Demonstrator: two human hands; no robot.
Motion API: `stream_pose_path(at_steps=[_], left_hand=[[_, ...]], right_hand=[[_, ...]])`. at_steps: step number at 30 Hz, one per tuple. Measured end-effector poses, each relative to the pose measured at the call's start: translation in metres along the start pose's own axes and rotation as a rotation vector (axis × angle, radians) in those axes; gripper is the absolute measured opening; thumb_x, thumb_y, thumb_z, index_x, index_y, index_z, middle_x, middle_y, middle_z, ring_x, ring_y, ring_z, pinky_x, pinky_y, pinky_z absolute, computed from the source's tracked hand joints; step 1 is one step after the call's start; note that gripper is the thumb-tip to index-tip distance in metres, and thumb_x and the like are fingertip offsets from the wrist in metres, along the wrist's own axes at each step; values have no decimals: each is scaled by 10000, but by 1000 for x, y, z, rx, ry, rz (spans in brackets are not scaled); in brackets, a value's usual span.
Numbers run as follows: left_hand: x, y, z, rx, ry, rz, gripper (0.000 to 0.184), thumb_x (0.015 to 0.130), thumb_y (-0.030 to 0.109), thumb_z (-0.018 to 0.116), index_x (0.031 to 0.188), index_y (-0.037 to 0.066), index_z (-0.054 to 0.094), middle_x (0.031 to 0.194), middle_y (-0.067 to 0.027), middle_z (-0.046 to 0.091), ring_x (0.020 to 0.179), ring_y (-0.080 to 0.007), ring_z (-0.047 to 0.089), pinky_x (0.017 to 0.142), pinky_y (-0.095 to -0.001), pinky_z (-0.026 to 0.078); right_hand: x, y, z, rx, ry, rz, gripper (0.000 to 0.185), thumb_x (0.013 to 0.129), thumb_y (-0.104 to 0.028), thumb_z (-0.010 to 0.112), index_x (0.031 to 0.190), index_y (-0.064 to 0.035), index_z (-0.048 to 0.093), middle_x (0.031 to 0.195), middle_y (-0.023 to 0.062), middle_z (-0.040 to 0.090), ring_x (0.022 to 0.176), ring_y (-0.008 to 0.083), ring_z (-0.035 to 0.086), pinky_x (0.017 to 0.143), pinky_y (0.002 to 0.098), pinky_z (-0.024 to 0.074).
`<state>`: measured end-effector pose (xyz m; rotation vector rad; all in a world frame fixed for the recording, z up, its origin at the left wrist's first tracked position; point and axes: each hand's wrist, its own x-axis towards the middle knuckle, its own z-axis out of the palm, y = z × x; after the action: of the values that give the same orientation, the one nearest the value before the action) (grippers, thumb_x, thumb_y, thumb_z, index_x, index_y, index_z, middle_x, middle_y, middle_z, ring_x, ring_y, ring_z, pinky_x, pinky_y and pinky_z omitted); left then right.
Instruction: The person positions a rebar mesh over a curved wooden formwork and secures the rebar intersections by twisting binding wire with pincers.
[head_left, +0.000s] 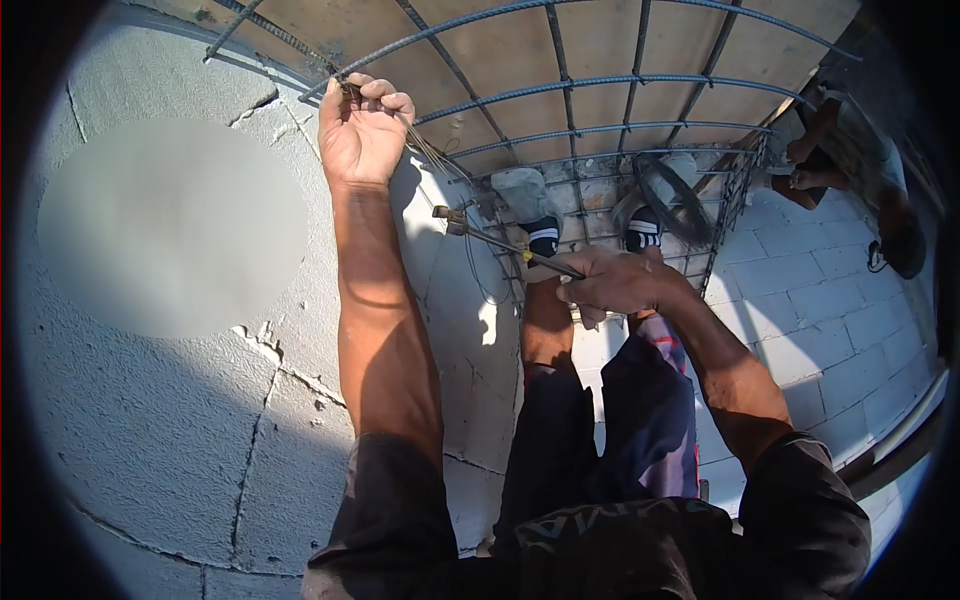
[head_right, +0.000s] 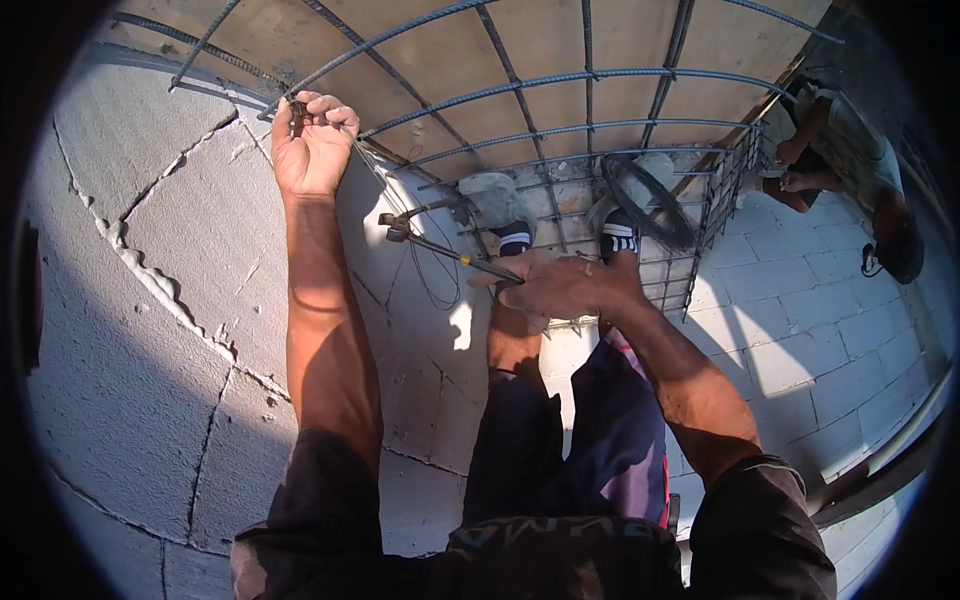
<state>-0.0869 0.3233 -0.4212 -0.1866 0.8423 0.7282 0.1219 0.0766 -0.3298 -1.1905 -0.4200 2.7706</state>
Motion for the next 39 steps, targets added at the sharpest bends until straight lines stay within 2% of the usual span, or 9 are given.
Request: stream_pose_path(at_steps=[7, 12, 15, 21, 24, 28, 32, 33, 39], left_hand=[[-4, -2, 9, 122, 149, 120, 170, 895, 184, 711, 993, 80, 618, 942, -14, 622, 843, -173, 525, 753, -356, 384], [-5, -11, 12, 13, 102, 104, 158, 894, 178, 701, 981, 81, 611, 953, -21, 630, 843, -180, 525, 753, -372, 386], [-6, -15, 16, 14, 145, 132, 127, 937, 217, 655, 962, 101, 609, 927, -7, 650, 840, -187, 563, 768, -398, 410], [-8, -22, 22, -34, 231, 146, 149, 965, 256, 632, 951, 109, 614, 919, -13, 664, 863, -207, 621, 850, -466, 443], [-9, -20, 17, -16, 221, 130, 158, 954, 256, 653, 963, 100, 622, 925, -23, 669, 899, -218, 639, 891, -494, 444], [-6, -11, 21, 116, 341, 218, 181, 933, 236, 689, 977, 71, 629, 918, -39, 671, 983, -245, 659, 965, -524, 440], [-8, -6, 32, 302, 548, 254, 288, 955, 253, 679, 1111, 31, 583, 1077, -82, 645, 1131, -278, 634, 1057, -511, 428], [-18, -18, 51, 428, 582, 324, 380, 977, 252, 652, 1227, -2, 521, 1159, -132, 611, 1201, -300, 598, 1056, -495, 446], [-29, -38, 54, 789, 543, 569, 459, 1007, 221, 574, 1343, -67, 451, 1214, -204, 592, 1165, -309, 617, 996, -400, 505]], right_hand=[[-6, -21, 0, -205, 68, 45, 486, 1000, -238, 446, 1485, -236, 477, 698, 35, 569, 673, 129, 606, 670, 334, 505], [-8, -19, 7, -374, 212, 11, 439, 1021, -314, 418, 1452, -306, 501, 744, 72, 614, 726, 163, 650, 721, 378, 519], [-12, -24, 3, -341, 215, 133, 433, 1021, -337, 428, 1445, -287, 503, 818, 103, 662, 777, 203, 674, 760, 391, 521], [-7, 8, 1, -346, 297, 53, 420, 1016, -353, 453, 1426, -284, 511, 885, 151, 688, 850, 272, 685, 794, 408, 520], [-10, 1, 0, -380, 271, 131, 405, 995, -407, 470, 1383, -317, 547, 849, 41, 684, 809, 121, 706, 783, 353, 525], [-11, -4, 0, -408, 279, 142, 406, 989, -415, 456, 1373, -323, 546, 894, 50, 691, 868, 155, 702, 798, 367, 500], [-5, 6, -2, -451, 298, 67, 433, 979, -430, 442, 1395, -334, 514, 932, 58, 700, 942, 217, 696, 819, 402, 492], [-4, 8, -4, -445, 293, 49, 442, 978, -435, 437, 1403, -338, 504, 945, 61, 703, 958, 236, 695, 826, 417, 492], [-5, 18, -6, -472, 348, -15, 437, 979, -433, 423, 1394, -322, 506, 1066, 113, 689, 1049, 283, 675, 895, 470, 487]])
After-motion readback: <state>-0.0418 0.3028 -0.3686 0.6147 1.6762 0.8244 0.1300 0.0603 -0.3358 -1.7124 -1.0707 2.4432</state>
